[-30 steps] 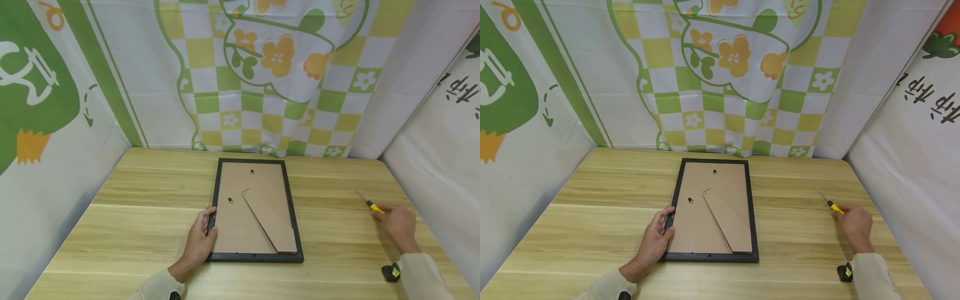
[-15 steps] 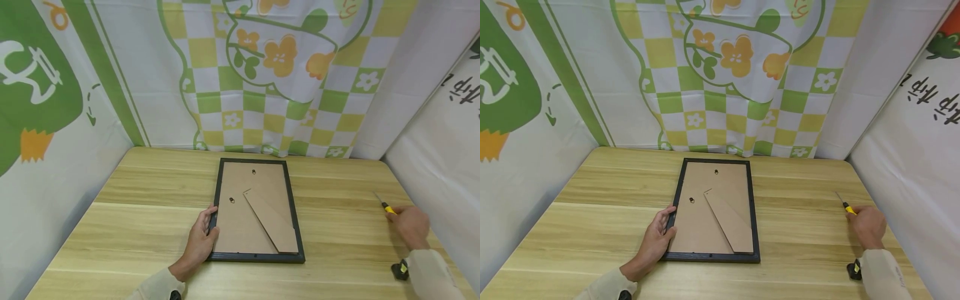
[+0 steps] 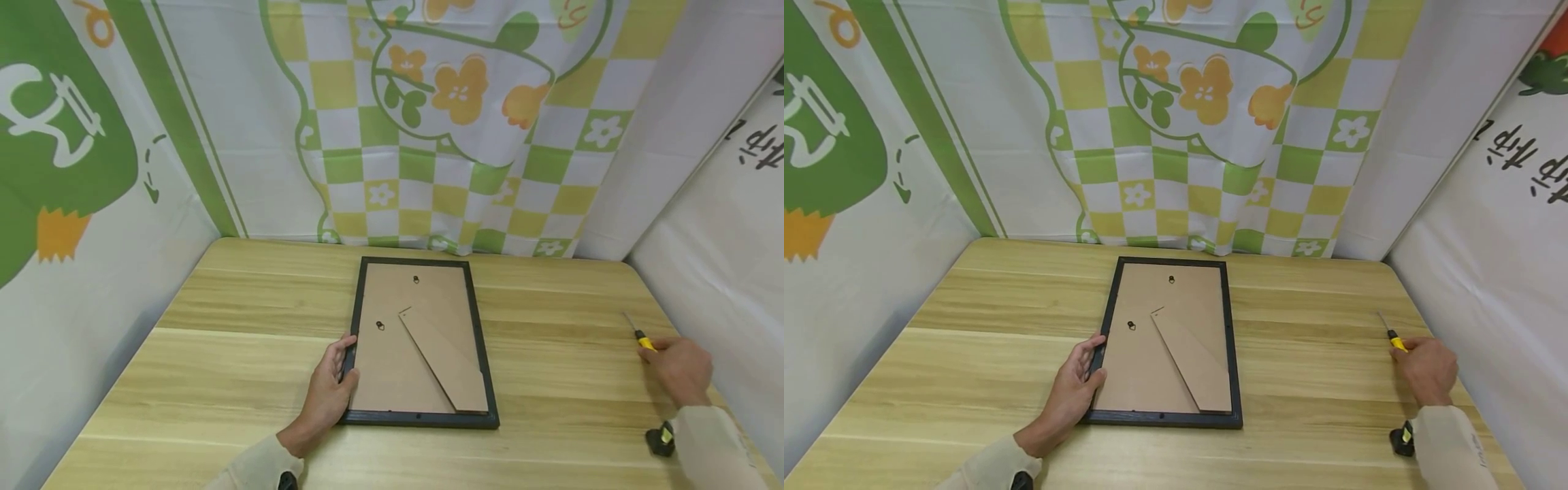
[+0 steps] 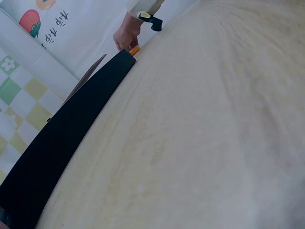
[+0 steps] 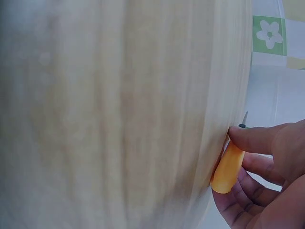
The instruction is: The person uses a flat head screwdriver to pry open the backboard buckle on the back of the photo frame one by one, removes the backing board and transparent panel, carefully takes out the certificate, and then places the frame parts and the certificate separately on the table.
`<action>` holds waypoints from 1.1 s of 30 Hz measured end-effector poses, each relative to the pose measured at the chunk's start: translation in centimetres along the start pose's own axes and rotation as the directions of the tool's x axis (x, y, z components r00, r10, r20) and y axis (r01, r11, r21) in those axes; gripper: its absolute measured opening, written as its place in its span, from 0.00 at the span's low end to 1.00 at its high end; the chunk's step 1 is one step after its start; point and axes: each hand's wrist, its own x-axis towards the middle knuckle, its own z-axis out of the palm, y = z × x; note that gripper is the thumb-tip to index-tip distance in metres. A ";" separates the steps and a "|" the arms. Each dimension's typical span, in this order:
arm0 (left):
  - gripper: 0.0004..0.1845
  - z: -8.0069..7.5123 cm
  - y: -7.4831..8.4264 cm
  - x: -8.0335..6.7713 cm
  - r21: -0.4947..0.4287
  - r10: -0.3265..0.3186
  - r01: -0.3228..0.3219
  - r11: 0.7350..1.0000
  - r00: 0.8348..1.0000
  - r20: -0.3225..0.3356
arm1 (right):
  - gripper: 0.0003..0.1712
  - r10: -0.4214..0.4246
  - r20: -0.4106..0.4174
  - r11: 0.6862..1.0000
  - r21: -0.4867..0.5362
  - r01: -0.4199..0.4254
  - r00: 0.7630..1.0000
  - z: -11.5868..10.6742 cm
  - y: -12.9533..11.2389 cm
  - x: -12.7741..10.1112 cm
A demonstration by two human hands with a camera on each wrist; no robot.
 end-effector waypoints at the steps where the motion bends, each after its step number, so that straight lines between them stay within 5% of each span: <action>1: 0.29 0.0 0.0 0.0 0.002 0.000 0.000 1.000 1.000 0.000 | 0.20 0.000 -0.003 1.000 0.003 0.000 1.000 0.0 0.0 0.0; 29: 0.28 0.0 0.0 -0.1 -0.006 -0.014 0.014 1.000 1.000 0.001 | 0.28 0.039 0.040 0.999 -0.011 -0.039 0.998 -0.2 -0.5 -0.4; 33: 0.29 0.0 0.0 -0.1 -0.008 -0.018 0.018 1.000 1.000 -0.001 | 0.29 0.011 -0.013 1.000 -0.022 -0.012 1.000 -0.8 -0.9 -0.7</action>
